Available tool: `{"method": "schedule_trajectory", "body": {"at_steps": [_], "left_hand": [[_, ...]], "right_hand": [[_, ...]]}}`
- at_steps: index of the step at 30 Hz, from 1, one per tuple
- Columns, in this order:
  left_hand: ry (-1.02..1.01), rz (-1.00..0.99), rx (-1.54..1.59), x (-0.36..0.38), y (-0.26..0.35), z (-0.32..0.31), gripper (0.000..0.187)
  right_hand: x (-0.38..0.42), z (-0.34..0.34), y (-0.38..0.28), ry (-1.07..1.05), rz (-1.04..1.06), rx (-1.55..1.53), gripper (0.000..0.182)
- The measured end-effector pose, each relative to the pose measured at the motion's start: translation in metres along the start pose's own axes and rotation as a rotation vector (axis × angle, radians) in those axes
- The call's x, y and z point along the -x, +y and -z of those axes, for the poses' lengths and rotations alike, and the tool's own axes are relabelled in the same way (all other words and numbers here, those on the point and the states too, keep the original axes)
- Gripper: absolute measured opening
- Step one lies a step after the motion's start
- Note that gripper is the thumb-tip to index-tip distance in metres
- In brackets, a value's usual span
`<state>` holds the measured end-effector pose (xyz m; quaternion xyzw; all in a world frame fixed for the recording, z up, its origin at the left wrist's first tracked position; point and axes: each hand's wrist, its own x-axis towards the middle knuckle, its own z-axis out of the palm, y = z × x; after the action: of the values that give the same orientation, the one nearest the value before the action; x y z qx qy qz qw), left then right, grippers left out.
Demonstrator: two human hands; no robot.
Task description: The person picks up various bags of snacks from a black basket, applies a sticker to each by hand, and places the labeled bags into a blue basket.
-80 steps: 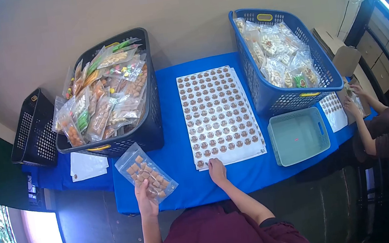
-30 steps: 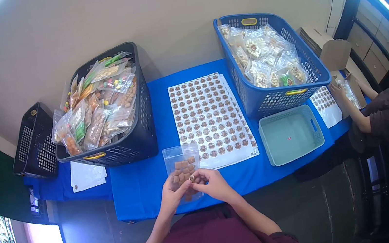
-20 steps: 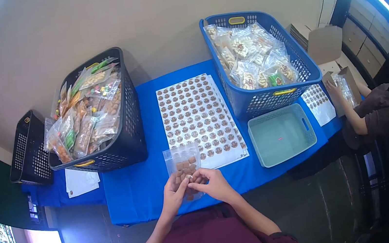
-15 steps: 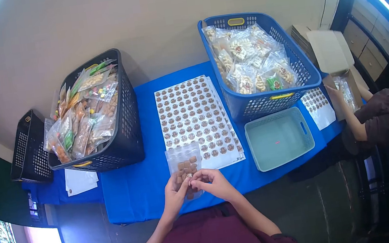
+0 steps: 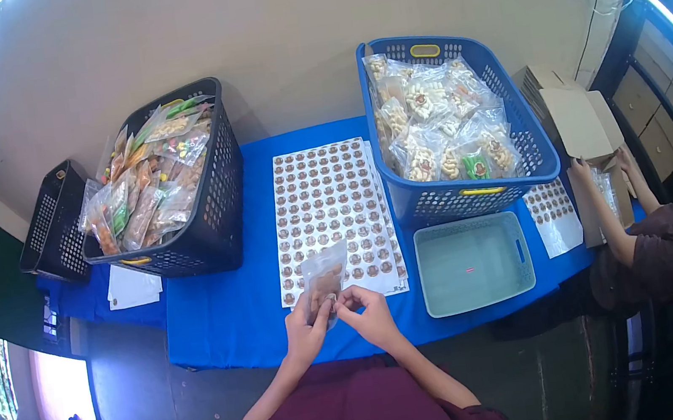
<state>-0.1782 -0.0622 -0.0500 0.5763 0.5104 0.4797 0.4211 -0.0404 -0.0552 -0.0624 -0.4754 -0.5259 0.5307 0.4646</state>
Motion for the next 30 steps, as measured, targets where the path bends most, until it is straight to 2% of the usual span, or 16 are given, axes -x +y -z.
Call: {"method": "schedule_trajectory", "body": {"at_steps": [6, 9, 12, 13, 17, 21, 24, 27, 28, 30], "left_hand": [[0.018, -0.014, -0.004, 0.001, 0.005, -0.009, 0.024], [-0.057, 0.040, 0.378, -0.004, 0.001, -0.015, 0.026], [-0.009, 0.196, 0.565, -0.011, 0.008, -0.020, 0.030], [-0.008, 0.190, 0.578, -0.013, 0.008, -0.021, 0.031], [-0.027, 0.159, 0.584, -0.020, 0.007, -0.029, 0.034], [-0.075, 0.156, 0.615, -0.028, 0.004, -0.037, 0.035], [-0.126, 0.198, 0.589, -0.038, -0.003, -0.035, 0.035], [-0.024, 0.154, 0.576, -0.054, -0.023, -0.032, 0.037], [-0.086, 0.269, 0.602, -0.054, -0.015, -0.023, 0.038], [-0.149, 0.295, 0.634, -0.060, -0.014, -0.015, 0.038]], "right_hand": [[0.002, 0.020, -0.006, -0.031, 0.046, 0.119, 0.009], [-0.001, 0.027, 0.001, -0.010, 0.042, -0.026, 0.010], [-0.008, 0.028, -0.006, 0.087, 0.015, -0.250, 0.012], [-0.010, 0.029, -0.009, 0.128, 0.002, -0.320, 0.013], [-0.009, 0.029, -0.021, 0.071, 0.171, 0.091, 0.009], [-0.023, 0.034, -0.020, 0.168, 0.332, 0.158, 0.007], [-0.031, 0.038, -0.016, 0.204, 0.334, 0.106, 0.005], [-0.043, 0.044, -0.036, 0.378, 0.321, -0.339, 0.006], [-0.046, 0.053, -0.044, 0.411, 0.324, -0.250, 0.004], [-0.050, 0.066, -0.049, 0.255, 0.244, -0.155, 0.004]]}}
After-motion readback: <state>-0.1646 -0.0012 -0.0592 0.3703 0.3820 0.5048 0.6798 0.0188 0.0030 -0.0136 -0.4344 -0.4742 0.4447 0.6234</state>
